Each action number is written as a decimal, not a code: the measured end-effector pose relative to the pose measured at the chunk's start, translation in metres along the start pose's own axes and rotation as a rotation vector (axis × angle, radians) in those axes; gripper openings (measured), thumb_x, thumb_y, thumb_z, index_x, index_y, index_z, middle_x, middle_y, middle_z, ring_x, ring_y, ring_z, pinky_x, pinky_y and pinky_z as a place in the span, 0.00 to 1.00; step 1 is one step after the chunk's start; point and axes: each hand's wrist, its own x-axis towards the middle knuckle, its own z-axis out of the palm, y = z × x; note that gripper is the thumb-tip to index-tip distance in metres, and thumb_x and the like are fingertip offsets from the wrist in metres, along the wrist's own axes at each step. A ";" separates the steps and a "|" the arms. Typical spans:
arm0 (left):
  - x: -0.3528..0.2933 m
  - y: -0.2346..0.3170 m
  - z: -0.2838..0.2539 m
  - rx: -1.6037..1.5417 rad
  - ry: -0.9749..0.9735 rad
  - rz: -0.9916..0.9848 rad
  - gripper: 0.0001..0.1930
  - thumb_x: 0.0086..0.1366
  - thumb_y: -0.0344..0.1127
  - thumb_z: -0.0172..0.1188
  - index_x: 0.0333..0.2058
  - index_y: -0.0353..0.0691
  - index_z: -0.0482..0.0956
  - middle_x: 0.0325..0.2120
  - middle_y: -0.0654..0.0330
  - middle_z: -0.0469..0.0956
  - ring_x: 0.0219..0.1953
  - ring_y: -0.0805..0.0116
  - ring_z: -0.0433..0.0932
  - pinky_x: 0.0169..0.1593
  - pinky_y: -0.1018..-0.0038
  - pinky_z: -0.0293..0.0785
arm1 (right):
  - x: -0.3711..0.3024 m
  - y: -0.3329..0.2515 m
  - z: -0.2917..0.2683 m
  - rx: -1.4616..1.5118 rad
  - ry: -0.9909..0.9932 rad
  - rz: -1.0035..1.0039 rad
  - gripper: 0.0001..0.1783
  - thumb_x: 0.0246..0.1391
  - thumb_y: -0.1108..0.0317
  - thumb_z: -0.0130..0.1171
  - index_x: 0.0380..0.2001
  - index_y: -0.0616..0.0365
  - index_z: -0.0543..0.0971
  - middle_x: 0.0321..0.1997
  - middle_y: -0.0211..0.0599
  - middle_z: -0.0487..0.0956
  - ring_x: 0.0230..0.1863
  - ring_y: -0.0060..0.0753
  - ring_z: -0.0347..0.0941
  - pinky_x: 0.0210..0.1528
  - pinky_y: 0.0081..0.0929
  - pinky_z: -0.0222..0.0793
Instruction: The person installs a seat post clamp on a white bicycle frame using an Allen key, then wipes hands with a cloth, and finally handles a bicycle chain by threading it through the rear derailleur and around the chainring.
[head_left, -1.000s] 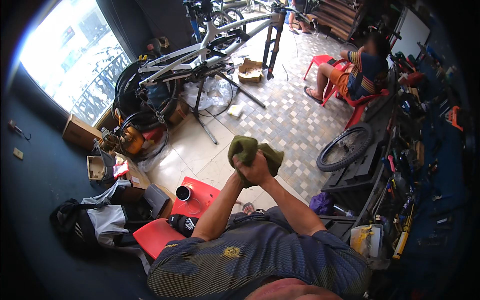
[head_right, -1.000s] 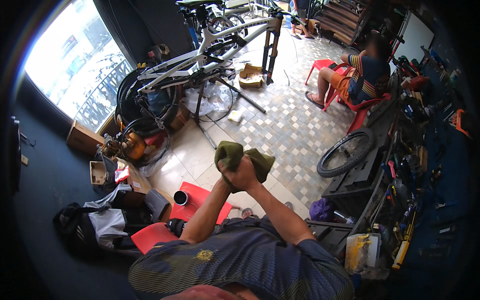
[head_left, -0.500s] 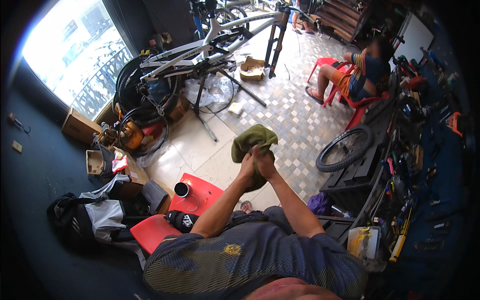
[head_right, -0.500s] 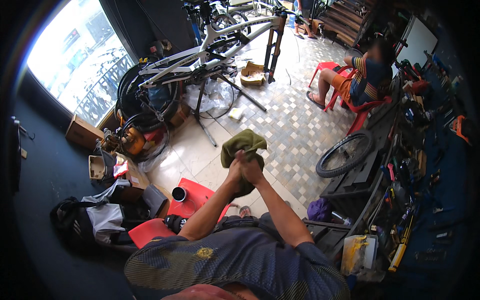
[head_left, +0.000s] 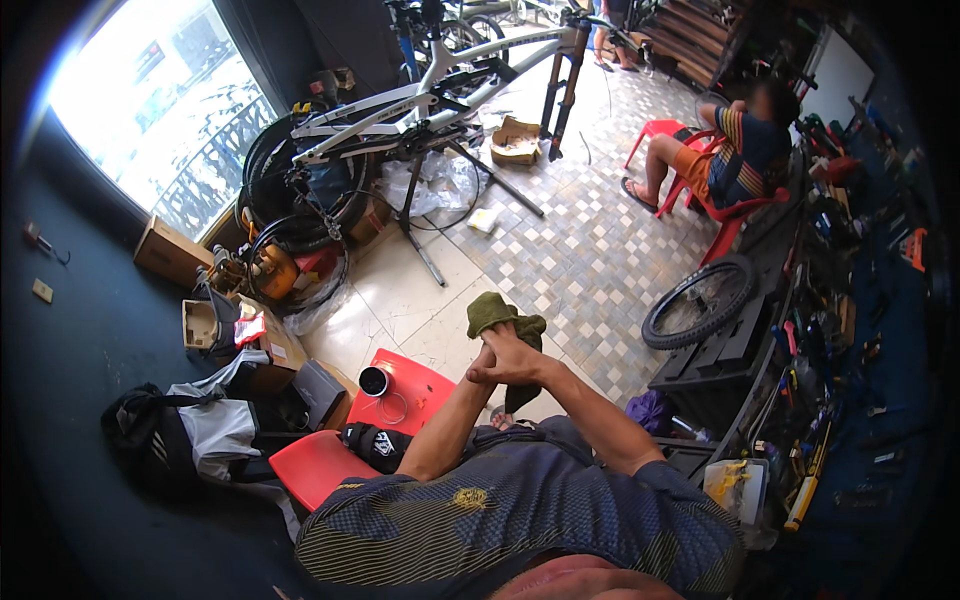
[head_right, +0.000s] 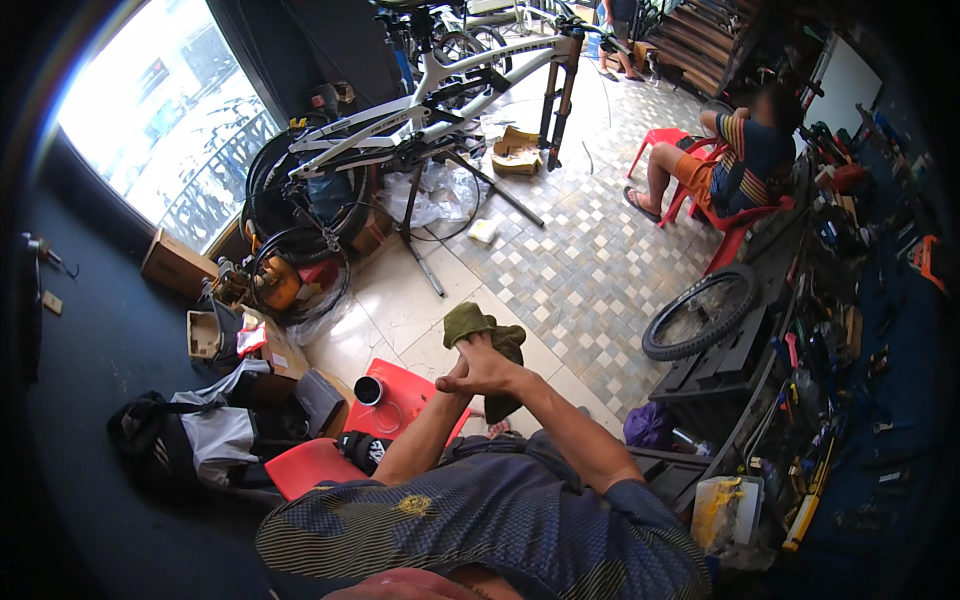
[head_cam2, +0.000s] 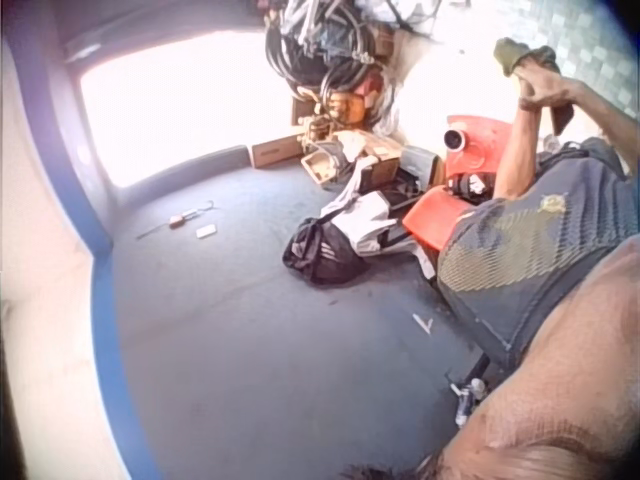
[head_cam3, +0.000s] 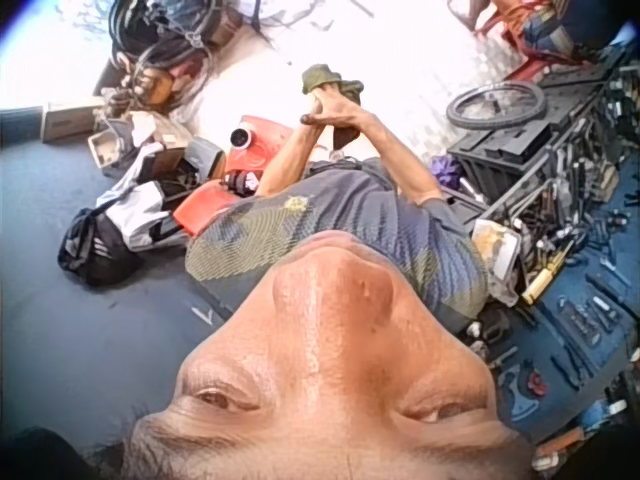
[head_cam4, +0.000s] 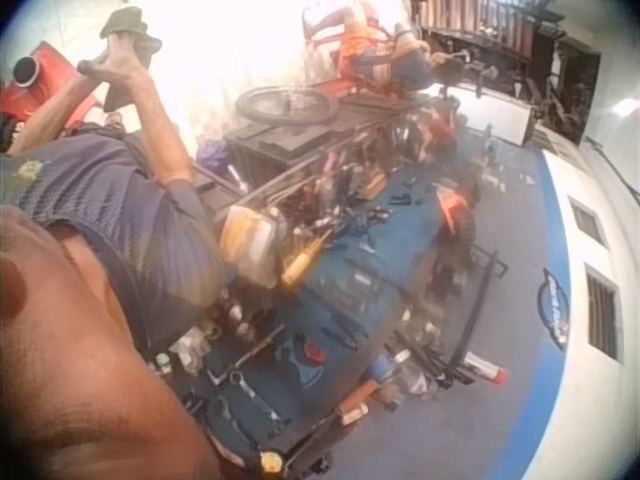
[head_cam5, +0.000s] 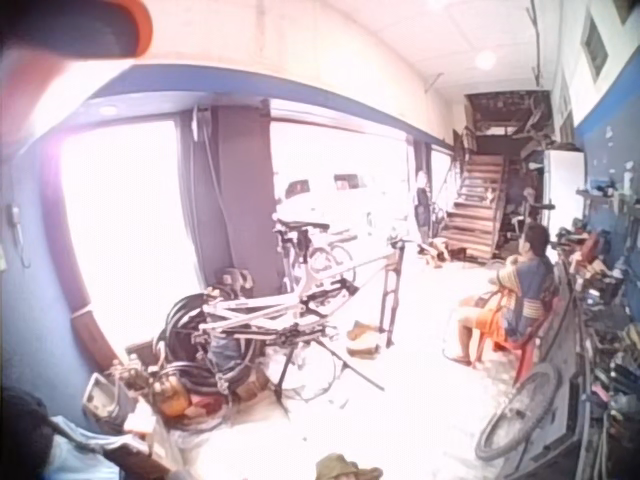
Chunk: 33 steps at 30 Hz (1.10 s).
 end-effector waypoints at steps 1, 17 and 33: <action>0.001 -0.001 0.000 -0.003 -0.004 -0.005 0.29 0.71 0.53 0.47 0.64 0.43 0.64 0.60 0.57 0.70 0.62 0.64 0.68 0.66 0.65 0.64 | -0.003 -0.001 -0.002 0.009 -0.017 -0.014 0.73 0.41 0.13 0.50 0.67 0.75 0.54 0.72 0.74 0.47 0.75 0.70 0.40 0.76 0.49 0.39; 0.013 0.034 0.031 0.184 -0.225 -0.054 0.31 0.71 0.54 0.44 0.66 0.43 0.62 0.65 0.59 0.66 0.66 0.61 0.64 0.70 0.62 0.57 | -0.042 -0.007 -0.050 -0.420 0.638 0.029 0.27 0.62 0.58 0.56 0.62 0.55 0.73 0.71 0.59 0.61 0.73 0.60 0.55 0.72 0.48 0.54; 0.003 -0.001 0.014 0.009 0.143 -0.133 0.20 0.75 0.49 0.50 0.58 0.46 0.70 0.50 0.61 0.75 0.54 0.67 0.73 0.59 0.67 0.71 | -0.048 -0.016 -0.035 -0.754 0.265 0.136 0.28 0.50 0.64 0.60 0.55 0.66 0.75 0.76 0.61 0.50 0.77 0.58 0.46 0.74 0.46 0.51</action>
